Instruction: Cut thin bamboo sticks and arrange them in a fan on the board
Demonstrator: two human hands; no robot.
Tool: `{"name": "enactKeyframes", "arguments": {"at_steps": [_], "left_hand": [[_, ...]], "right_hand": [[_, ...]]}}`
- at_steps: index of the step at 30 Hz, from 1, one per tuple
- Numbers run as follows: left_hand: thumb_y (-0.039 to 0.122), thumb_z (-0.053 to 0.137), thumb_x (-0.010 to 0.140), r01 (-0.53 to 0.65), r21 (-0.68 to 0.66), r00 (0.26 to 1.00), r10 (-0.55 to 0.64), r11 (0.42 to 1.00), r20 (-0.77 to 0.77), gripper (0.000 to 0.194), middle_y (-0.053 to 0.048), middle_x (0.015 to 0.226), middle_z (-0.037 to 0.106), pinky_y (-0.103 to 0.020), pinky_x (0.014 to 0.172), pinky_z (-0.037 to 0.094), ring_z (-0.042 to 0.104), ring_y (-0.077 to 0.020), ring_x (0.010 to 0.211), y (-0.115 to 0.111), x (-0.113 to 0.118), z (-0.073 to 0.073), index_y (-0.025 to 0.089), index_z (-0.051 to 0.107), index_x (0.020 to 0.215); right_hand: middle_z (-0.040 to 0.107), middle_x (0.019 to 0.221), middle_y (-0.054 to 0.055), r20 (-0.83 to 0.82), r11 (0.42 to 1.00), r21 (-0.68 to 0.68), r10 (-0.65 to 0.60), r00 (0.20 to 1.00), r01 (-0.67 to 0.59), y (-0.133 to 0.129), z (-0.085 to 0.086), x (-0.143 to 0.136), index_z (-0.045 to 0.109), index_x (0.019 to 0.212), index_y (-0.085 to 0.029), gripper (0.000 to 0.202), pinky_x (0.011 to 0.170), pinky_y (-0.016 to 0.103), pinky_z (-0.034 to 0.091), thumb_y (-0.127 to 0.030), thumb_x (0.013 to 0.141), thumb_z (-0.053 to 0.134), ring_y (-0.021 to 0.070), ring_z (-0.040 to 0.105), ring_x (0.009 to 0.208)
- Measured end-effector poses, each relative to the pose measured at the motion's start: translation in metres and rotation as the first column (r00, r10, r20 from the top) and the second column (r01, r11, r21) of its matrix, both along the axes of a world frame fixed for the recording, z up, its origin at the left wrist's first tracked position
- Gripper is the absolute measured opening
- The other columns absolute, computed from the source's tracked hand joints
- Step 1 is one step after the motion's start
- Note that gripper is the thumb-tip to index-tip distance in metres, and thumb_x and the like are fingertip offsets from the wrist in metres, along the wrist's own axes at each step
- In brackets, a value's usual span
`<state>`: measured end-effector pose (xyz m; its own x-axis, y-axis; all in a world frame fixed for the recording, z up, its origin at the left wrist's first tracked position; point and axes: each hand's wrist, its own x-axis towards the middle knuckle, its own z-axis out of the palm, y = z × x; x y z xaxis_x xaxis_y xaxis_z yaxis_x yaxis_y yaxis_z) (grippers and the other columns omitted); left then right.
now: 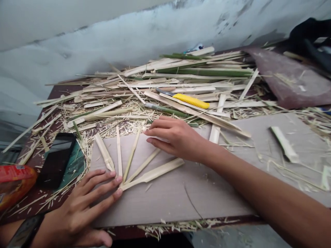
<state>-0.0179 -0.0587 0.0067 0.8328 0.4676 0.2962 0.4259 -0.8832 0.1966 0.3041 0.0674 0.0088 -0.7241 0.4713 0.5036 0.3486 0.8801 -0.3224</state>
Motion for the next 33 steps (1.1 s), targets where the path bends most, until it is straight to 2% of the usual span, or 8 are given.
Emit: {"name": "enactKeyframes", "arguments": {"at_steps": [4, 9, 11, 14, 17, 21, 27, 33], "left_hand": [[0.073, 0.055, 0.091, -0.01, -0.003, 1.0, 0.01, 1.0, -0.011, 0.074, -0.016, 0.133, 0.068, -0.051, 0.118, 0.043, 0.057, -0.0311, 0.134, -0.002, -0.002, -0.001, 0.011, 0.064, 0.131], [0.072, 0.053, 0.093, -0.009, -0.003, 0.999, 0.009, 1.0, -0.043, 0.074, -0.015, 0.14, 0.063, -0.052, 0.121, 0.039, 0.054, -0.0314, 0.138, -0.004, -0.005, -0.004, 0.013, 0.06, 0.138], [0.07, 0.051, 0.095, -0.007, -0.001, 0.998, 0.007, 1.0, -0.054, 0.072, -0.014, 0.142, 0.063, -0.051, 0.122, 0.036, 0.053, -0.0312, 0.138, -0.004, -0.006, -0.004, 0.013, 0.06, 0.138], [0.068, 0.047, 0.098, -0.004, -0.011, 0.998, 0.003, 1.0, -0.063, 0.068, -0.013, 0.144, 0.062, -0.051, 0.123, 0.033, 0.053, -0.0307, 0.138, -0.004, -0.005, -0.003, 0.013, 0.06, 0.138], [0.065, 0.044, 0.101, -0.005, -0.025, 0.997, 0.004, 1.0, -0.074, 0.065, -0.011, 0.146, 0.06, -0.05, 0.124, 0.028, 0.052, -0.0297, 0.138, -0.002, -0.005, -0.001, 0.014, 0.06, 0.139], [0.062, 0.043, 0.102, 0.003, -0.003, 0.997, -0.004, 1.0, -0.077, 0.06, -0.01, 0.141, 0.065, -0.047, 0.121, 0.034, 0.056, -0.0281, 0.134, 0.0, -0.004, 0.002, 0.016, 0.063, 0.136], [0.058, 0.037, 0.105, 0.013, -0.014, 0.995, -0.015, 1.0, -0.095, 0.059, -0.01, 0.144, 0.062, -0.049, 0.125, 0.029, 0.054, -0.0283, 0.136, 0.001, -0.004, 0.002, 0.016, 0.061, 0.138], [0.055, 0.048, 0.102, 0.019, -0.02, 0.995, -0.021, 1.0, -0.101, 0.054, -0.011, 0.142, 0.063, -0.048, 0.121, 0.037, 0.057, -0.0283, 0.133, 0.0, -0.003, 0.003, 0.016, 0.063, 0.137]], "right_hand": [[0.07, 0.1, 0.009, 0.023, 0.999, -0.044, 0.009, 1.0, -0.008, 0.0, 0.0, 0.001, 0.068, 0.107, -0.015, 0.013, 0.082, 0.032, 0.049, -0.017, 0.096, 0.062, 0.0149, 0.058, 0.088], [0.066, 0.106, 0.008, 0.124, 0.99, -0.115, 0.101, 0.987, -0.087, -0.004, 0.003, 0.003, 0.07, 0.105, -0.018, 0.012, 0.084, 0.035, 0.044, -0.02, 0.095, 0.064, 0.018, 0.049, 0.094], [0.063, 0.105, 0.008, 0.159, 0.981, -0.165, 0.13, 0.979, -0.104, -0.007, 0.005, 0.005, 0.072, 0.097, -0.019, 0.009, 0.087, 0.037, 0.042, -0.024, 0.095, 0.064, 0.0194, 0.047, 0.097], [0.059, 0.102, 0.008, 0.157, 0.962, -0.238, 0.174, 0.972, -0.134, -0.01, 0.009, 0.006, 0.07, 0.08, -0.018, 0.02, 0.087, 0.038, 0.04, -0.031, 0.095, 0.066, 0.02, 0.045, 0.097], [0.057, 0.104, 0.008, 0.135, 0.934, -0.313, 0.225, 0.965, -0.174, -0.012, 0.014, 0.008, 0.07, 0.077, -0.018, 0.024, 0.089, 0.038, 0.04, -0.036, 0.093, 0.068, 0.0201, 0.044, 0.099], [0.056, 0.109, 0.008, 0.148, 0.905, -0.376, 0.27, 0.951, -0.198, -0.013, 0.018, 0.01, 0.073, 0.081, -0.02, 0.023, 0.092, 0.039, 0.041, -0.04, 0.093, 0.069, 0.0215, 0.043, 0.105], [0.061, 0.119, 0.008, 0.208, 0.955, -0.256, 0.205, 0.956, -0.149, -0.012, 0.014, 0.013, 0.075, 0.095, -0.023, 0.021, 0.094, 0.042, 0.039, -0.042, 0.093, 0.067, 0.0253, 0.044, 0.11], [0.062, 0.124, 0.01, 0.225, 0.977, -0.16, 0.173, 0.959, -0.139, -0.012, 0.008, 0.012, 0.073, 0.104, -0.022, 0.026, 0.094, 0.044, 0.042, -0.045, 0.095, 0.062, 0.0272, 0.047, 0.112]]}}
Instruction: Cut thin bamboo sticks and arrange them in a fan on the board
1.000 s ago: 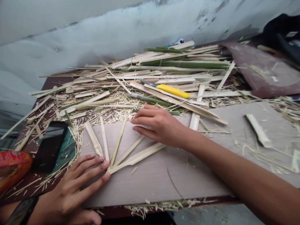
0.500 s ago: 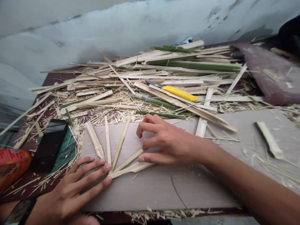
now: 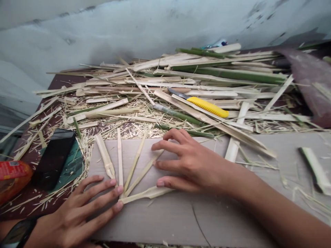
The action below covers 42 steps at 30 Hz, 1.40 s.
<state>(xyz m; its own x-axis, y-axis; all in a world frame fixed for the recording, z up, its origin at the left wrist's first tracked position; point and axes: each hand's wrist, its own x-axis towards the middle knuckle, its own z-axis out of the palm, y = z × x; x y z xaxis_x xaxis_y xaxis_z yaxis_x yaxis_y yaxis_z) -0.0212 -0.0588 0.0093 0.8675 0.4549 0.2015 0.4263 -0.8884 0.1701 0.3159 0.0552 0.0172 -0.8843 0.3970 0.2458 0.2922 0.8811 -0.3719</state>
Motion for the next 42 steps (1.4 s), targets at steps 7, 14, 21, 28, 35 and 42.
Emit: {"name": "enactKeyframes", "arguments": {"at_steps": [7, 14, 21, 28, 35, 42], "left_hand": [[0.05, 0.045, 0.105, 0.002, -0.005, 1.0, -0.002, 1.0, -0.012, 0.049, -0.009, 0.141, 0.064, -0.047, 0.118, 0.04, 0.059, -0.0268, 0.13, 0.003, 0.001, 0.004, 0.017, 0.064, 0.136], [0.055, 0.055, 0.1, 0.007, 0.016, 1.0, -0.007, 1.0, -0.012, 0.052, -0.01, 0.143, 0.062, -0.044, 0.121, 0.038, 0.055, -0.0267, 0.134, 0.007, -0.001, 0.006, 0.018, 0.065, 0.134], [0.059, 0.039, 0.104, -0.006, -0.057, 1.0, 0.004, 0.998, -0.029, 0.058, -0.007, 0.147, 0.06, -0.04, 0.122, 0.035, 0.055, -0.0235, 0.133, -0.004, 0.005, -0.001, 0.02, 0.059, 0.142], [0.06, 0.037, 0.104, -0.131, 0.132, 0.984, 0.113, 0.983, 0.14, 0.059, -0.008, 0.147, 0.058, -0.045, 0.12, 0.031, 0.057, -0.0276, 0.122, -0.036, 0.031, -0.025, 0.017, 0.07, 0.128], [0.068, 0.038, 0.1, -0.097, 0.175, 0.994, 0.106, 0.98, -0.04, 0.07, -0.01, 0.14, 0.062, -0.044, 0.111, 0.038, 0.056, -0.0331, 0.124, -0.042, 0.044, -0.007, 0.013, 0.065, 0.133], [0.06, 0.038, 0.104, -0.142, 0.177, 0.989, 0.131, 0.974, 0.074, 0.065, -0.011, 0.129, 0.069, -0.047, 0.124, 0.028, 0.058, -0.0307, 0.123, -0.045, 0.047, -0.016, 0.008, 0.067, 0.129]], "right_hand": [[0.063, 0.122, 0.013, -0.139, 0.987, 0.042, -0.146, 0.979, 0.153, 0.005, -0.005, 0.003, 0.065, 0.124, -0.021, 0.035, 0.093, 0.046, 0.047, -0.028, 0.09, 0.07, 0.028, 0.054, 0.108], [0.065, 0.102, 0.006, -0.347, 0.916, -0.013, -0.38, 0.858, 0.401, 0.01, 0.004, 0.004, 0.066, 0.121, -0.031, 0.034, 0.079, 0.04, 0.047, -0.013, 0.093, 0.062, 0.0206, 0.061, 0.088], [0.068, 0.099, 0.007, -0.306, 0.896, -0.033, -0.432, 0.849, 0.444, 0.019, -0.007, 0.007, 0.072, 0.11, -0.025, 0.02, 0.079, 0.038, 0.049, -0.019, 0.092, 0.068, 0.0201, 0.063, 0.09], [0.069, 0.099, 0.008, -0.336, 0.903, -0.059, -0.418, 0.844, 0.425, 0.017, -0.009, 0.001, 0.074, 0.105, -0.022, 0.014, 0.083, 0.04, 0.051, -0.024, 0.093, 0.067, 0.0198, 0.063, 0.092], [0.069, 0.097, 0.008, -0.343, 0.968, -0.029, -0.246, 0.907, 0.251, 0.013, -0.004, -0.002, 0.074, 0.101, -0.017, 0.012, 0.081, 0.038, 0.049, -0.022, 0.093, 0.067, 0.0179, 0.059, 0.089], [0.069, 0.123, 0.008, -0.142, 0.998, -0.005, 0.065, 0.988, -0.067, -0.007, -0.003, -0.012, 0.074, 0.111, -0.02, 0.029, 0.099, 0.045, 0.042, -0.042, 0.093, 0.068, 0.0252, 0.048, 0.114]]}}
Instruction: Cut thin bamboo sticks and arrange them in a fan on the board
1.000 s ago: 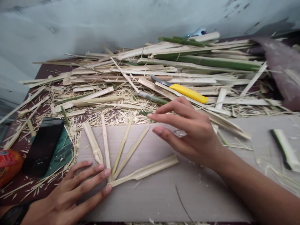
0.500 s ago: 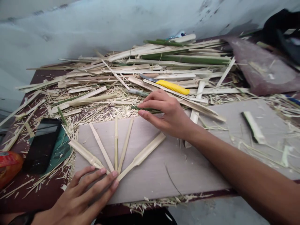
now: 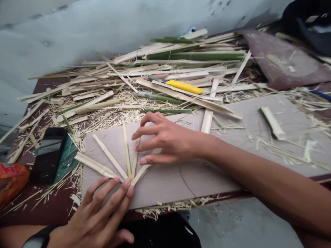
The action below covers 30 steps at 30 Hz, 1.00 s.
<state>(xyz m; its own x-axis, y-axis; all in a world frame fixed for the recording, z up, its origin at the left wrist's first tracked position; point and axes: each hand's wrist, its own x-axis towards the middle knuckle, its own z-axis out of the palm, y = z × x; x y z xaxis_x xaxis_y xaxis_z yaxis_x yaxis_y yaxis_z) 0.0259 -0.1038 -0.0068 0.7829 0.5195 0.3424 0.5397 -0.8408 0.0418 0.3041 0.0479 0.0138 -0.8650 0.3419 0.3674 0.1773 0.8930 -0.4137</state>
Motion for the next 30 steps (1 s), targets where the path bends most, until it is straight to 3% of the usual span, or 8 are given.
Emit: {"name": "enactKeyframes", "arguments": {"at_steps": [5, 17, 22, 27, 30], "left_hand": [[0.061, 0.04, 0.103, 0.022, -0.029, 1.0, -0.023, 0.999, -0.021, 0.068, -0.013, 0.131, 0.068, -0.048, 0.124, 0.028, 0.053, -0.0351, 0.133, 0.0022, 0.0012, 0.0014, 0.005, 0.067, 0.13], [0.062, 0.05, 0.1, 0.06, 0.019, 0.994, -0.058, 0.998, -0.09, 0.065, -0.012, 0.131, 0.067, -0.052, 0.121, 0.032, 0.056, -0.0349, 0.131, 0.0051, -0.0001, 0.0042, 0.008, 0.066, 0.132], [0.061, 0.048, 0.101, 0.077, 0.042, 0.989, -0.071, 0.996, -0.131, 0.067, -0.016, 0.133, 0.065, -0.053, 0.118, 0.034, 0.055, -0.0365, 0.131, 0.0047, -0.0006, 0.0053, 0.006, 0.063, 0.135], [0.061, 0.048, 0.101, 0.079, 0.047, 0.986, -0.071, 0.996, -0.15, 0.066, -0.016, 0.14, 0.061, -0.055, 0.119, 0.034, 0.052, -0.0368, 0.134, 0.005, -0.0018, 0.0044, 0.007, 0.061, 0.137], [0.062, 0.05, 0.1, 0.087, 0.043, 0.986, -0.08, 0.995, -0.148, 0.067, -0.017, 0.142, 0.059, -0.054, 0.119, 0.035, 0.053, -0.0367, 0.134, 0.0055, -0.0022, 0.0047, 0.007, 0.061, 0.138]], "right_hand": [[0.067, 0.124, 0.006, 0.104, 0.999, 0.031, -0.02, 0.994, 0.017, -0.0067, -0.0032, -0.0022, 0.074, 0.106, -0.022, 0.028, 0.1, 0.047, 0.038, -0.045, 0.097, 0.062, 0.0275, 0.045, 0.12], [0.068, 0.124, 0.005, 0.122, 1.0, -0.004, 0.01, 0.993, -0.01, -0.0072, -0.0004, -0.0002, 0.072, 0.097, -0.018, 0.027, 0.102, 0.045, 0.037, -0.043, 0.097, 0.062, 0.027, 0.045, 0.121], [0.07, 0.117, 0.006, 0.074, 1.0, 0.018, -0.02, 0.997, 0.019, -0.0032, -0.0022, 0.0012, 0.069, 0.098, -0.018, 0.027, 0.099, 0.045, 0.04, -0.045, 0.096, 0.064, 0.0261, 0.049, 0.115], [0.069, 0.105, 0.009, -0.065, 0.989, 0.058, -0.129, 0.99, 0.133, 0.0022, 0.0026, 0.0058, 0.063, 0.088, -0.016, 0.018, 0.093, 0.045, 0.045, -0.032, 0.096, 0.065, 0.0236, 0.054, 0.104], [0.069, 0.103, 0.009, -0.122, 0.986, 0.064, -0.143, 0.982, 0.152, 0.0025, 0.0031, 0.0059, 0.063, 0.094, -0.016, 0.013, 0.092, 0.043, 0.047, -0.028, 0.097, 0.063, 0.0228, 0.055, 0.103]]}}
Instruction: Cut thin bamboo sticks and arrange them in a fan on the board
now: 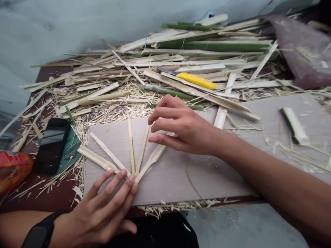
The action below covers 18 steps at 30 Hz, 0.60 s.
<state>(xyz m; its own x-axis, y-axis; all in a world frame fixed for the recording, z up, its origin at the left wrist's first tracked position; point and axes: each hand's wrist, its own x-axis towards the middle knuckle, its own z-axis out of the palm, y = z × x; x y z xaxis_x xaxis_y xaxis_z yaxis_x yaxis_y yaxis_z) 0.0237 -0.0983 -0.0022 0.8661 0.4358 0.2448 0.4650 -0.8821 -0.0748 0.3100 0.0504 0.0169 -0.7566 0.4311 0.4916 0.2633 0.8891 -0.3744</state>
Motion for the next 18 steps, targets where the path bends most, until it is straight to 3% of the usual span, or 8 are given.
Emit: {"name": "enactKeyframes", "arguments": {"at_steps": [3, 6, 12, 18], "left_hand": [[0.06, 0.05, 0.101, 0.009, 0.001, 1.0, -0.009, 1.0, 0.004, 0.065, -0.017, 0.143, 0.058, -0.053, 0.118, 0.035, 0.053, -0.0365, 0.134, 0.0001, -0.0002, 0.0001, 0.006, 0.061, 0.137], [0.058, 0.051, 0.101, 0.012, 0.006, 1.0, -0.013, 1.0, 0.021, 0.063, -0.017, 0.141, 0.059, -0.052, 0.119, 0.034, 0.053, -0.0357, 0.134, 0.0004, 0.0002, -0.0002, 0.006, 0.063, 0.135], [0.058, 0.052, 0.101, 0.026, 0.006, 1.0, -0.026, 1.0, 0.014, 0.065, -0.018, 0.14, 0.059, -0.049, 0.118, 0.037, 0.056, -0.0357, 0.132, 0.0012, 0.0004, 0.0005, 0.004, 0.062, 0.135], [0.058, 0.053, 0.1, 0.024, 0.006, 1.0, -0.024, 1.0, 0.01, 0.065, -0.017, 0.14, 0.059, -0.048, 0.118, 0.038, 0.057, -0.0346, 0.13, -0.0002, 0.0009, 0.0004, 0.003, 0.063, 0.134]], "right_hand": [[0.07, 0.116, 0.008, 0.088, 0.999, -0.036, 0.032, 0.996, -0.029, -0.0013, -0.0041, -0.002, 0.067, 0.104, -0.017, 0.018, 0.098, 0.044, 0.045, -0.033, 0.097, 0.063, 0.024, 0.052, 0.111], [0.07, 0.121, 0.005, 0.174, 0.994, -0.104, 0.056, 0.983, -0.038, -0.0026, -0.0091, -0.0046, 0.07, 0.102, -0.018, 0.019, 0.099, 0.044, 0.044, -0.035, 0.097, 0.063, 0.0239, 0.05, 0.114], [0.072, 0.11, 0.006, 0.169, 0.992, -0.123, 0.038, 0.985, -0.017, -0.0035, -0.0088, -0.0047, 0.07, 0.091, -0.018, 0.019, 0.095, 0.043, 0.043, -0.033, 0.098, 0.062, 0.0242, 0.05, 0.11], [0.069, 0.097, 0.007, 0.176, 0.995, -0.099, 0.018, 0.984, -0.001, -0.0024, -0.0073, -0.0026, 0.072, 0.103, -0.018, 0.019, 0.09, 0.043, 0.043, -0.033, 0.097, 0.062, 0.024, 0.051, 0.101]]}}
